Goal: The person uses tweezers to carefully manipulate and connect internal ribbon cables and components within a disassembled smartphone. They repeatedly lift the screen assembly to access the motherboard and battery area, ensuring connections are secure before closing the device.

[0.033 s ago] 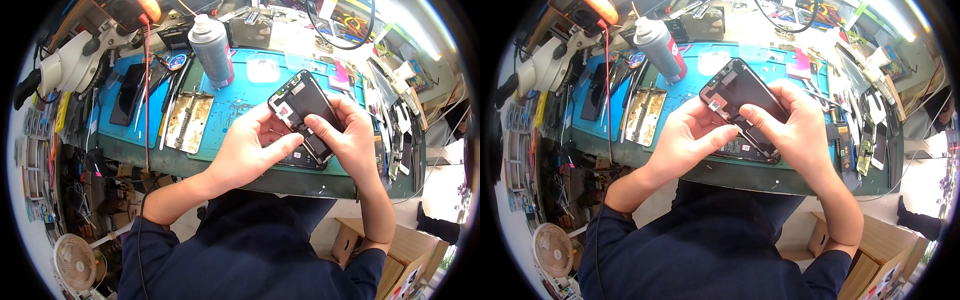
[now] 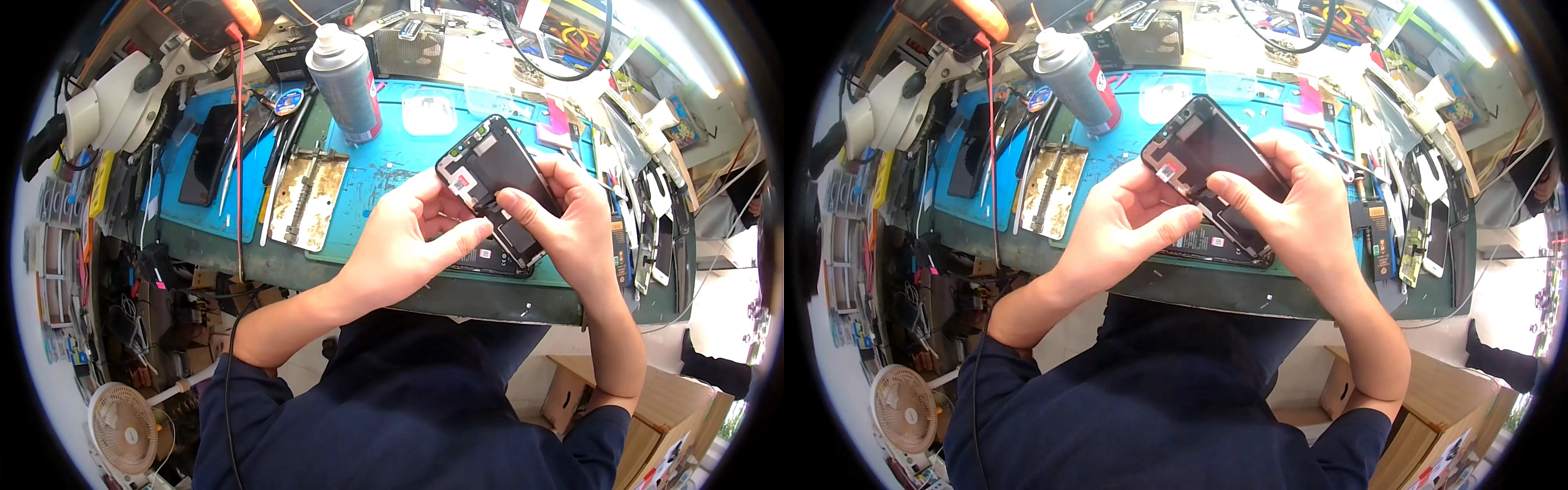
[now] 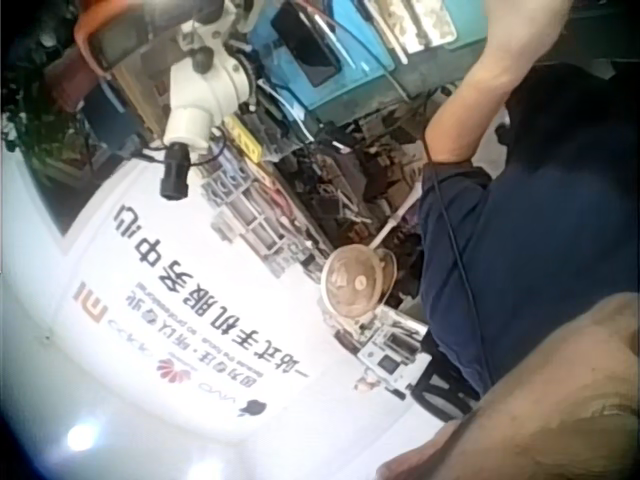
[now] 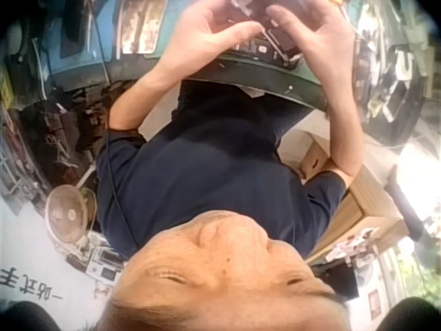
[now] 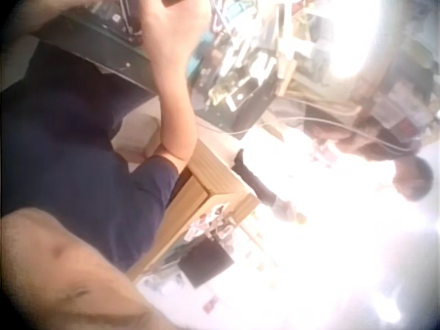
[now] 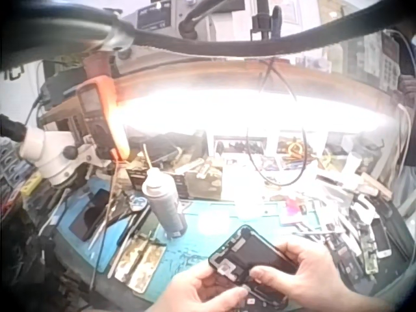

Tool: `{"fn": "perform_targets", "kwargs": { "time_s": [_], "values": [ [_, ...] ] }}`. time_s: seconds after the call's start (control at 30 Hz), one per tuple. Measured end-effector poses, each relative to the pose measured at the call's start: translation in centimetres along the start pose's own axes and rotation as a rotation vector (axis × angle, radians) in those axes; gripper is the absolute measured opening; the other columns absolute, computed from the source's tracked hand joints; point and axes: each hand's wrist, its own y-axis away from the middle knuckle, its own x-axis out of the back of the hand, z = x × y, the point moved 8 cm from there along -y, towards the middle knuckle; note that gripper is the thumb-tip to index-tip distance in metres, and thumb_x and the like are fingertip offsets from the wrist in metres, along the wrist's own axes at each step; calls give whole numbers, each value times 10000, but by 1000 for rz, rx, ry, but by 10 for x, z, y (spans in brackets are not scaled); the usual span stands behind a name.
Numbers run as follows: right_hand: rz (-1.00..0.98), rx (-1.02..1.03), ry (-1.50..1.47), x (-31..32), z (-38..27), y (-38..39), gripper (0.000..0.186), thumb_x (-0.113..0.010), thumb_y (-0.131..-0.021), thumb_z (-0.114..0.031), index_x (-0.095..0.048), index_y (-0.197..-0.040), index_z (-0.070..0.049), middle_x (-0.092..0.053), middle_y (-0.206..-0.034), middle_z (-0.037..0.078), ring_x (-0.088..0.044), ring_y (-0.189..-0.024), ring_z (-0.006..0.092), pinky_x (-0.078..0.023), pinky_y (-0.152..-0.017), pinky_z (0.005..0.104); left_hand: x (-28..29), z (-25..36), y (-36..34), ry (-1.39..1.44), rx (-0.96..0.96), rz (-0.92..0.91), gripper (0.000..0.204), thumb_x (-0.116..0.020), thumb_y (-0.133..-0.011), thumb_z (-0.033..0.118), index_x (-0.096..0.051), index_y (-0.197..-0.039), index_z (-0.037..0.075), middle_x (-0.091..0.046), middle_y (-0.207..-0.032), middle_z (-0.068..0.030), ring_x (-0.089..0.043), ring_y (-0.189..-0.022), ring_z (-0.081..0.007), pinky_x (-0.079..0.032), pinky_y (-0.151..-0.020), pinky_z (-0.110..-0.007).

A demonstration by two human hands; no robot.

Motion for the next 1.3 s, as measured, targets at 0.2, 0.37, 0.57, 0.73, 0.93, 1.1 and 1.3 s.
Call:
{"fn": "perform_targets", "kwargs": {
  "time_s": [0.2,0.37,0.57,0.73,0.93,1.1,1.3],
  "values": [
    [60,101,104,0,-11,5,256,-867,-870,-163,-713,-1007,-11,-759,-869,67,-701,-763,104,-547,-694,269,4,-10,2,33,46,10,365,-729,-991,81,-581,-1309,-22,-684,-1166,-62,-672,-1053,-116,-578,-926,-310],
    [110,167,237,-2,-23,12,259,-872,-835,-142,-713,-990,-8,-749,-826,98,-717,-717,149,-551,-671,287,8,-11,0,66,31,7,292,-677,-1027,71,-602,-1292,-27,-690,-1213,-90,-674,-1086,-152,-579,-941,-346],
    [68,94,147,3,-18,9,267,-865,-856,-164,-715,-1013,-8,-737,-852,69,-688,-750,107,-543,-684,274,6,-7,4,70,-30,-28,286,-647,-1025,6,-600,-1302,-46,-699,-1220,-99,-685,-1115,-154,-581,-1009,-335],
    [14,22,79,3,-14,9,273,-860,-869,-173,-719,-1038,-13,-717,-859,39,-652,-745,78,-532,-679,262,5,-2,8,7,-35,-37,271,-620,-1033,-26,-596,-1301,-62,-700,-1220,-107,-686,-1137,-168,-577,-1047,-350],
    [38,124,185,5,-16,10,287,-863,-858,-161,-715,-1047,-4,-729,-862,55,-686,-749,102,-546,-688,267,3,-3,8,50,-13,-38,404,-679,-1030,71,-562,-1404,-26,-689,-1239,-98,-682,-1079,-161,-569,-950,-337],
    [94,221,337,-2,-30,17,297,-871,-839,-147,-719,-1051,-5,-773,-874,101,-743,-775,139,-561,-683,295,-5,-6,6,109,50,5,519,-761,-1000,217,-514,-1392,-17,-649,-1248,-84,-637,-1121,-128,-568,-937,-311],
    [19,65,180,1,-15,15,263,-827,-904,-169,-718,-1068,5,-758,-846,83,-701,-742,111,-540,-674,272,-4,-14,8,97,13,16,444,-708,-985,24,-515,-1384,-11,-659,-1234,-79,-658,-1086,-131,-561,-962,-311]
  ]
}}
